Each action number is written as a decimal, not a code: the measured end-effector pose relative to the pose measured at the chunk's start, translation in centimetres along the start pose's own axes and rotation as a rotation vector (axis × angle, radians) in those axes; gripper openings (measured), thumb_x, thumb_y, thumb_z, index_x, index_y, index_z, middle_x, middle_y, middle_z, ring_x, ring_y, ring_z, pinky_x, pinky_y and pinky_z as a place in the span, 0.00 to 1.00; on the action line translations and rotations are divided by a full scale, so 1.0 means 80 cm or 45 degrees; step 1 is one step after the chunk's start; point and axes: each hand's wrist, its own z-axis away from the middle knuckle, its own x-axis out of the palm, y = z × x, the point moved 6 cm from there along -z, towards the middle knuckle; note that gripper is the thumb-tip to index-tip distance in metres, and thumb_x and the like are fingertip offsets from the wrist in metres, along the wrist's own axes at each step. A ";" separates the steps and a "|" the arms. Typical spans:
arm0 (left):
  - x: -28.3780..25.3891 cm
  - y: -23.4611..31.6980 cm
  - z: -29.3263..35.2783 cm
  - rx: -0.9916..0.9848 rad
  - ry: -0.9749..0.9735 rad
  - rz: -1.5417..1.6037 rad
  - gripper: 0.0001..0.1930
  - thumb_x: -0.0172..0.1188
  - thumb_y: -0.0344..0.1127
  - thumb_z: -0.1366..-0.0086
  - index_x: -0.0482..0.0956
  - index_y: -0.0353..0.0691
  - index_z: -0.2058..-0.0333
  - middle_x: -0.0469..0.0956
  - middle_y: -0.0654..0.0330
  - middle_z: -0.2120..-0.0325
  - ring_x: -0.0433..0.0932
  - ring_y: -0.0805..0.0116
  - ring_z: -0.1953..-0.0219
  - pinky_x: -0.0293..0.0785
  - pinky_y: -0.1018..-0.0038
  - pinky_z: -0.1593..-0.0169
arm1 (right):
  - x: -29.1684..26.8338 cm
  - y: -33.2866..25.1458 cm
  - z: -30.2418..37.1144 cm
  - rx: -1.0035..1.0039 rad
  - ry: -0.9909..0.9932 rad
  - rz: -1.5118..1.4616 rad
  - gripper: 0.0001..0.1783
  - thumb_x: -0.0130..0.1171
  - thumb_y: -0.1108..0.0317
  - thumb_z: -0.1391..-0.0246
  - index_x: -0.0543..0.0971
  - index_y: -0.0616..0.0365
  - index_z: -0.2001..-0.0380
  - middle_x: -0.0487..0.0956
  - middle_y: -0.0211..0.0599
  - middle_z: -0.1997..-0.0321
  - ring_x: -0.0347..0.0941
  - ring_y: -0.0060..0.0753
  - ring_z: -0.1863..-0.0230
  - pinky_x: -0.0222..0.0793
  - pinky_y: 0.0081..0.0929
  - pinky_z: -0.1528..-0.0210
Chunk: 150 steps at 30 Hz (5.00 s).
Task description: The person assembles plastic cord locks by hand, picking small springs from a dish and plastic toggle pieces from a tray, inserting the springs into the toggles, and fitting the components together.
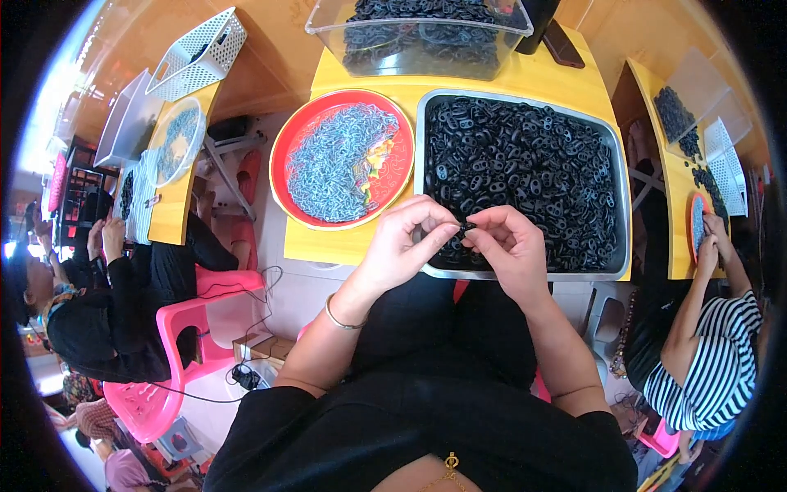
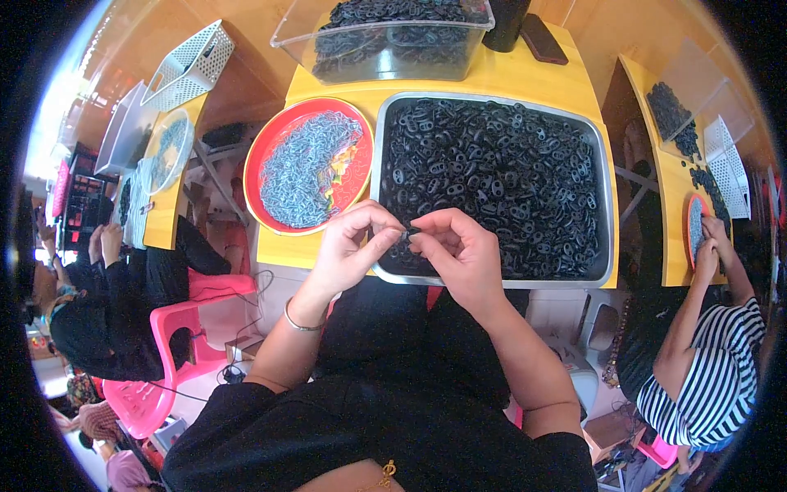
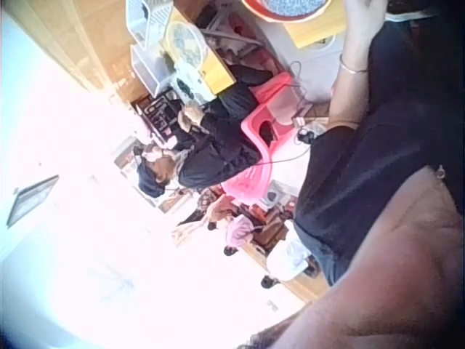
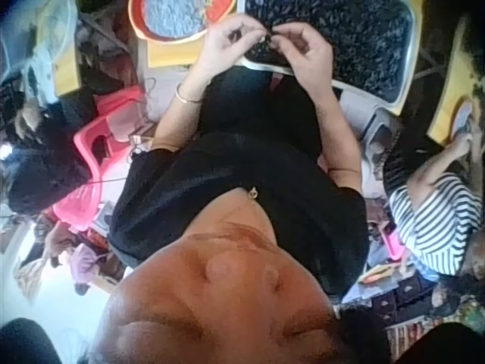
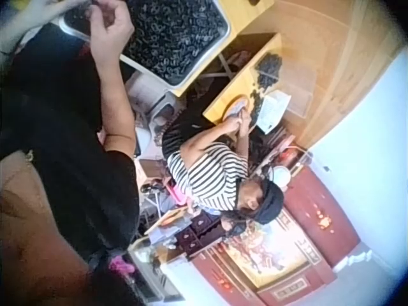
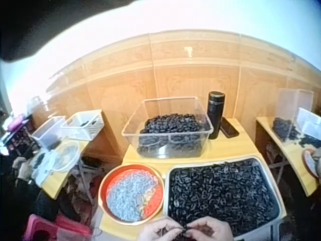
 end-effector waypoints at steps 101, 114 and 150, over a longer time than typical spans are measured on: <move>0.009 -0.010 0.003 -0.213 0.076 0.596 0.08 0.52 0.21 0.42 0.70 0.34 0.63 0.73 0.62 0.74 0.76 0.77 0.73 0.69 0.85 0.73 | -0.012 -0.014 -0.003 -0.220 -0.015 -0.122 0.07 0.52 0.79 0.49 0.74 0.61 0.65 0.72 0.30 0.66 0.71 0.17 0.66 0.66 0.14 0.64; 0.006 -0.022 0.007 -0.349 -0.039 0.917 0.09 0.54 0.22 0.43 0.71 0.36 0.63 0.78 0.53 0.69 0.73 0.80 0.78 0.69 0.86 0.74 | -0.005 -0.004 -0.004 -0.118 -0.087 -0.218 0.09 0.55 0.81 0.52 0.73 0.63 0.65 0.75 0.30 0.66 0.72 0.18 0.63 0.68 0.15 0.59; 0.009 -0.025 0.007 -0.320 -0.083 0.935 0.07 0.54 0.21 0.43 0.72 0.33 0.64 0.74 0.57 0.66 0.77 0.71 0.65 0.74 0.78 0.59 | -0.004 -0.003 -0.003 -0.046 -0.071 -0.208 0.16 0.56 0.83 0.54 0.71 0.61 0.60 0.73 0.31 0.64 0.72 0.18 0.62 0.69 0.15 0.58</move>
